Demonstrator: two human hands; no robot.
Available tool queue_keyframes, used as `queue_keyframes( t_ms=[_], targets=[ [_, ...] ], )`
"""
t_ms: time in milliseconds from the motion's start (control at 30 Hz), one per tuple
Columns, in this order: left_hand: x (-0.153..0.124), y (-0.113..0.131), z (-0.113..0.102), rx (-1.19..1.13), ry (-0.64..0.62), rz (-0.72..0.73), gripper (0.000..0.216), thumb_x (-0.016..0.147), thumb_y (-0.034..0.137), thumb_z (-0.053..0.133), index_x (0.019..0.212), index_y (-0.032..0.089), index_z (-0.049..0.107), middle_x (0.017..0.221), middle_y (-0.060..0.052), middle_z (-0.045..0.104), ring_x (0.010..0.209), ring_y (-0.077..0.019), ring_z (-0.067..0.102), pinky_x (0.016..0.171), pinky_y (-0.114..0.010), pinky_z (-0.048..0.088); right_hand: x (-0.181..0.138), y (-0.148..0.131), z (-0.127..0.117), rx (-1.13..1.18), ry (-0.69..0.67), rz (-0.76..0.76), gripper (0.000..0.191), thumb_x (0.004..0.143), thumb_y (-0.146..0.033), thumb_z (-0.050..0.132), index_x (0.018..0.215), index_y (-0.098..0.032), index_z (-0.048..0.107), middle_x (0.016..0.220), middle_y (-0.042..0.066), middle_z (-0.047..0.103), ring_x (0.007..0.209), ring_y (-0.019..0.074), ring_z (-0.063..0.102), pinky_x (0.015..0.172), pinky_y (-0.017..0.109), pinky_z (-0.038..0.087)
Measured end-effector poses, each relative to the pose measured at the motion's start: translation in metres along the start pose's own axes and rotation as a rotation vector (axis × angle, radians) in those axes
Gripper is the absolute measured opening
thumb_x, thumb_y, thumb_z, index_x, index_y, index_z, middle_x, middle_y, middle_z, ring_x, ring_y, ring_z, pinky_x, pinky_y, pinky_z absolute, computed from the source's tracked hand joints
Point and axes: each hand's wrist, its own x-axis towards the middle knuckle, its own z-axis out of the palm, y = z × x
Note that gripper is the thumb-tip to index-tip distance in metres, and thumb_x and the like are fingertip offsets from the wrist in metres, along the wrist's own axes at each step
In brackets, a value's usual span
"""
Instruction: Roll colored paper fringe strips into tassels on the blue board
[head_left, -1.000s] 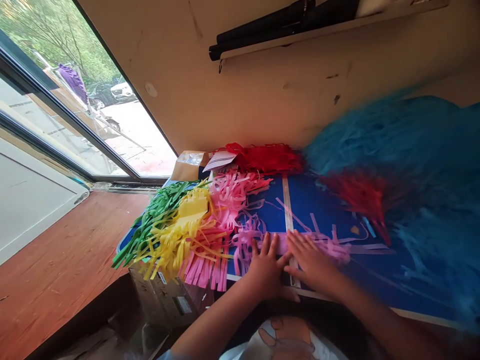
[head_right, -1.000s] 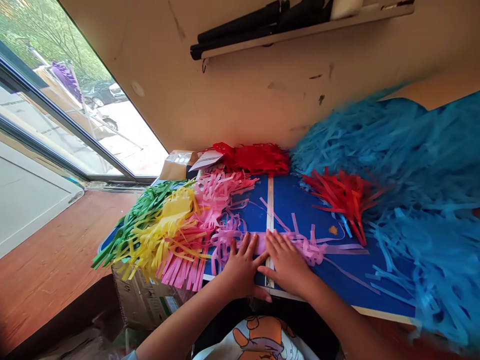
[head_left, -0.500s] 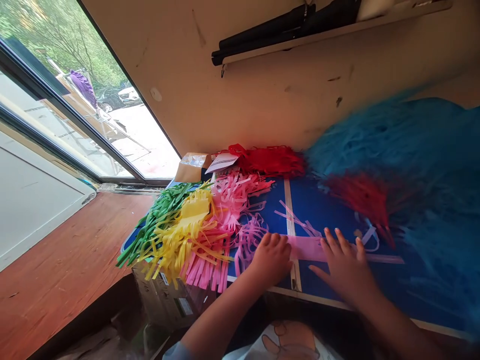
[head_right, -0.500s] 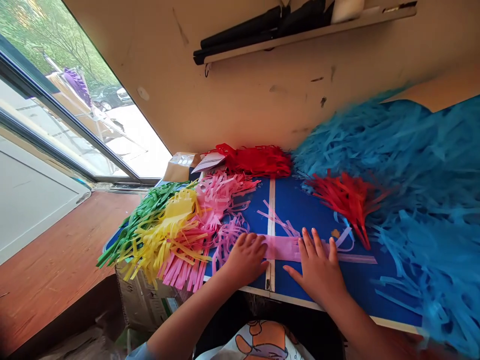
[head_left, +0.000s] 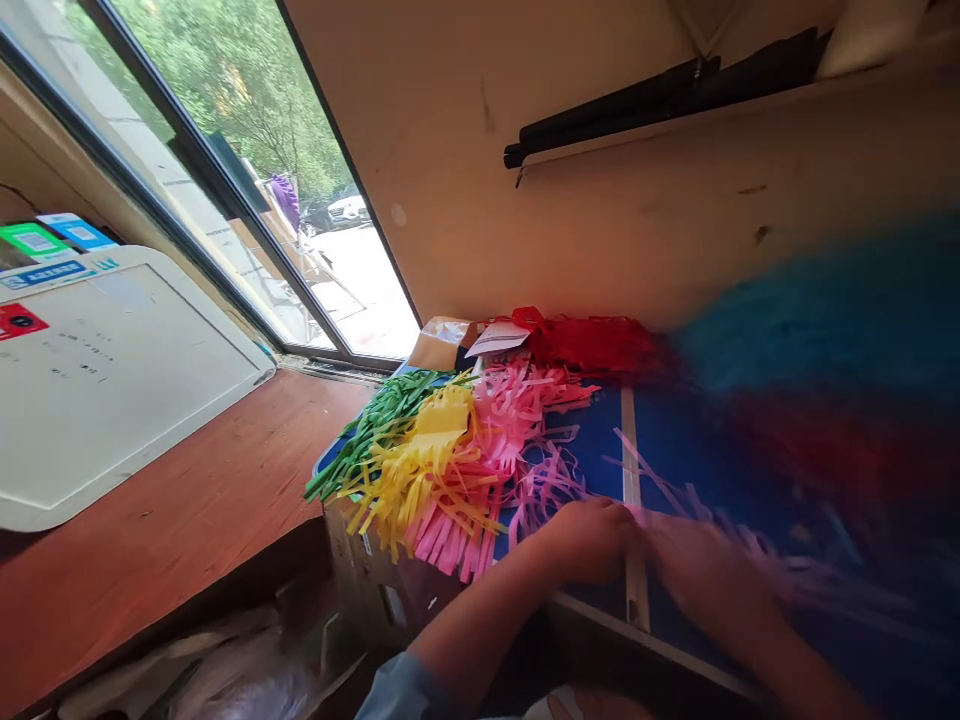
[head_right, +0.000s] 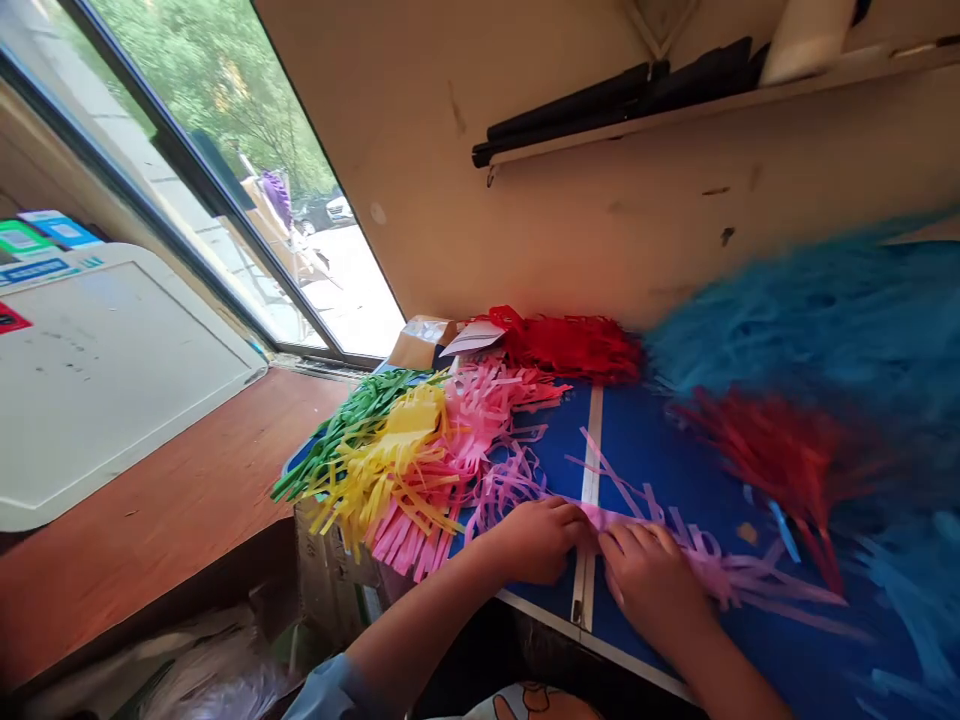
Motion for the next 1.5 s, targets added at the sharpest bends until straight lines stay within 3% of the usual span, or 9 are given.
queue_keyframes(
  t_ms=[133, 267, 400, 600, 767, 933, 1033, 1233, 1500],
  targets=[
    [0.001, 0.001, -0.001, -0.038, 0.039, -0.014, 0.029, 0.079, 0.032, 0.052, 0.102, 0.017, 0.059, 0.103, -0.005, 0.060, 0.091, -0.0187, 0.056, 0.077, -0.029, 0.047, -0.005, 0.008, 0.012, -0.018, 0.045, -0.107, 0.033, 0.078, -0.011, 0.037, 0.093, -0.020, 0.064, 0.081, 0.006, 0.064, 0.077, 0.0179, 0.055, 0.078, 0.032, 0.038],
    [0.005, 0.011, 0.001, 0.058, 0.045, -0.106, 0.024, 0.087, 0.031, 0.045, 0.097, 0.015, 0.059, 0.095, -0.008, 0.061, 0.086, -0.0208, 0.058, 0.066, -0.031, 0.049, -0.007, 0.008, 0.020, -0.032, 0.060, -0.075, 0.035, 0.077, -0.012, 0.036, 0.094, -0.020, 0.065, 0.084, 0.007, 0.065, 0.079, 0.0194, 0.056, 0.079, 0.033, 0.038],
    [0.008, 0.016, 0.011, 0.152, 0.060, -0.094, 0.021, 0.088, 0.018, 0.041, 0.101, 0.009, 0.056, 0.097, -0.010, 0.060, 0.087, -0.0209, 0.058, 0.070, -0.034, 0.049, 0.004, -0.002, 0.005, -0.058, 0.042, 0.030, 0.030, 0.079, -0.014, 0.038, 0.087, -0.021, 0.066, 0.075, 0.006, 0.064, 0.073, 0.0187, 0.056, 0.072, 0.031, 0.038],
    [0.005, 0.007, 0.027, 0.172, 0.138, -0.058, 0.019, 0.089, 0.017, 0.044, 0.104, 0.012, 0.055, 0.103, -0.007, 0.060, 0.092, -0.0198, 0.056, 0.076, -0.031, 0.048, 0.013, -0.007, -0.006, -0.130, 0.029, -0.027, 0.027, 0.077, -0.002, 0.041, 0.075, -0.017, 0.063, 0.071, 0.004, 0.063, 0.070, 0.0162, 0.054, 0.069, 0.029, 0.034],
    [-0.011, 0.001, 0.024, 0.194, 0.095, -0.026, 0.017, 0.089, 0.015, 0.043, 0.099, 0.012, 0.057, 0.100, -0.008, 0.061, 0.089, -0.0188, 0.058, 0.074, -0.031, 0.048, -0.014, -0.003, -0.002, -0.135, 0.045, 0.099, 0.028, 0.078, -0.003, 0.040, 0.077, -0.015, 0.065, 0.077, 0.007, 0.064, 0.074, 0.0179, 0.054, 0.072, 0.032, 0.035],
    [-0.024, 0.001, 0.019, 0.166, 0.066, -0.043, 0.017, 0.088, 0.014, 0.044, 0.097, 0.013, 0.058, 0.100, -0.007, 0.062, 0.088, -0.0186, 0.059, 0.073, -0.030, 0.048, -0.031, -0.008, -0.023, -0.131, -0.004, 0.234, 0.027, 0.082, -0.010, 0.041, 0.086, -0.016, 0.066, 0.095, 0.009, 0.065, 0.092, 0.0223, 0.054, 0.083, 0.037, 0.034],
    [-0.022, 0.006, 0.019, 0.141, 0.070, -0.026, 0.015, 0.088, 0.016, 0.047, 0.098, 0.014, 0.058, 0.098, -0.007, 0.062, 0.088, -0.0179, 0.058, 0.075, -0.030, 0.048, -0.022, -0.024, -0.024, -0.050, 0.019, 0.189, 0.024, 0.085, -0.024, 0.044, 0.097, -0.018, 0.065, 0.097, 0.008, 0.065, 0.093, 0.0224, 0.053, 0.084, 0.038, 0.033],
    [-0.027, 0.008, 0.019, 0.123, 0.092, 0.053, 0.018, 0.090, 0.017, 0.043, 0.103, 0.015, 0.056, 0.099, -0.007, 0.061, 0.089, -0.0159, 0.057, 0.074, -0.028, 0.047, -0.004, -0.035, -0.004, 0.016, 0.048, 0.059, 0.026, 0.081, -0.007, 0.039, 0.072, -0.017, 0.061, 0.071, 0.004, 0.060, 0.071, 0.0163, 0.051, 0.074, 0.032, 0.031],
    [-0.007, 0.031, 0.016, 0.117, -0.002, -0.217, 0.016, 0.088, 0.025, 0.046, 0.090, 0.014, 0.058, 0.086, -0.008, 0.057, 0.082, -0.0224, 0.054, 0.064, -0.033, 0.046, -0.015, -0.022, -0.009, 0.022, 0.025, 0.036, 0.027, 0.078, -0.006, 0.035, 0.071, -0.017, 0.058, 0.071, 0.006, 0.060, 0.069, 0.0175, 0.051, 0.069, 0.030, 0.032]
  ],
)
